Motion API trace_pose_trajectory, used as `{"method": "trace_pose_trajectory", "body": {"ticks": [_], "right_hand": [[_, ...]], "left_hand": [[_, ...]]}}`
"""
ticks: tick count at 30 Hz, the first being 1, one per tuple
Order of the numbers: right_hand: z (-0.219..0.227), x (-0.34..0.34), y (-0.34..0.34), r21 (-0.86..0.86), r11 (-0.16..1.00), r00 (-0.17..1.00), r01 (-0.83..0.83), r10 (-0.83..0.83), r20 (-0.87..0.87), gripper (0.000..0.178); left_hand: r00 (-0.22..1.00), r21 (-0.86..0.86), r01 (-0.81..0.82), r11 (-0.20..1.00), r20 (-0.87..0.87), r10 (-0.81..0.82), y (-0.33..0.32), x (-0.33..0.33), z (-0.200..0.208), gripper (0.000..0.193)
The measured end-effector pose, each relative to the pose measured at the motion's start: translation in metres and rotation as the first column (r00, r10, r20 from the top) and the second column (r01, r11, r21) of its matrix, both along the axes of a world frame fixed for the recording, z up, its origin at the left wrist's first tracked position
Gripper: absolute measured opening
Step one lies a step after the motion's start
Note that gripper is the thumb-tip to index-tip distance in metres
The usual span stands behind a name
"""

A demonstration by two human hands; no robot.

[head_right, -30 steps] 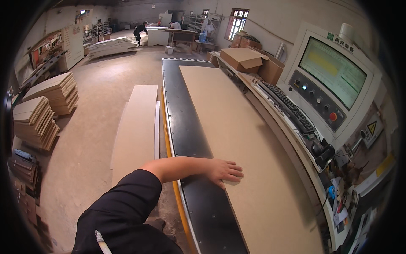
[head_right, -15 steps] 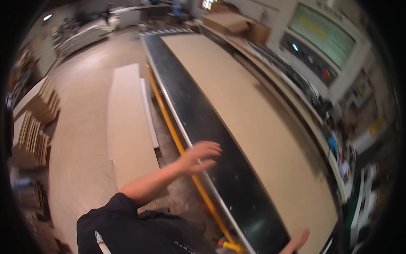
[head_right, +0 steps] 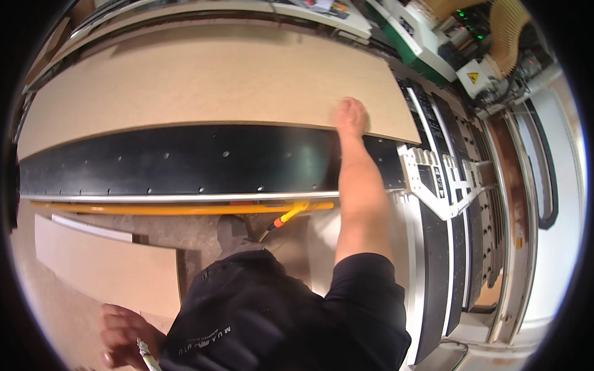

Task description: The person places large wood panels onto a CNC cutting machine, aligns them, and uses a handheld tool to guide the cutting process. After cutting, the person removes the panels and stacks them on the floor.

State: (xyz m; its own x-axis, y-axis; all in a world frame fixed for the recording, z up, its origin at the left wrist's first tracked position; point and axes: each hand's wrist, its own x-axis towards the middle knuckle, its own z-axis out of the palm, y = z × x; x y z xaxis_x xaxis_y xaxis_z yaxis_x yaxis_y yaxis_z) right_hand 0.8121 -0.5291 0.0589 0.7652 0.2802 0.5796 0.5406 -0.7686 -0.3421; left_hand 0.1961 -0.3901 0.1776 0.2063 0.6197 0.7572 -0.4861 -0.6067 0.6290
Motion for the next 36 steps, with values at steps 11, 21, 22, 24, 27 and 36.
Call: {"method": "trace_pose_trajectory", "body": {"ticks": [11, 21, 22, 24, 27, 36], "right_hand": [[0.009, 0.008, -0.005, 0.001, 1.0, 0.985, 0.014, -0.014, -0.169, 0.046], [0.016, -0.005, 0.0, 0.001, 1.0, 0.989, 0.017, -0.016, -0.15, 0.046], [0.017, -0.006, 0.0, -0.017, 0.999, 0.988, 0.028, -0.03, -0.15, 0.045], [0.017, -0.005, 0.0, 0.0, 0.999, 0.984, 0.034, -0.034, -0.172, 0.045], [0.011, 0.003, -0.004, 0.002, 1.0, 0.987, -0.01, 0.01, -0.16, 0.044], [-0.038, 0.07, -0.037, -0.53, 0.847, 0.99, 0.049, 0.028, 0.136, 0.036]], "left_hand": [[0.786, 0.279, 0.608, 0.743, -0.082, -0.612, 0.017, 0.039, 0.02, 0.057], [0.856, 0.046, 0.516, 0.855, -0.051, -0.514, 0.0, 0.031, 0.016, 0.051], [0.865, 0.07, 0.501, 0.863, -0.05, -0.498, -0.001, 0.032, 0.017, 0.054], [0.904, 0.184, 0.425, 0.886, -0.04, -0.425, 0.001, 0.039, 0.017, 0.057], [0.952, 0.187, 0.306, 0.934, -0.061, -0.3, -0.004, 0.041, 0.024, 0.057], [0.957, -0.36, -0.283, 0.889, -0.043, 0.287, -0.003, -0.006, -0.02, 0.062]]}}
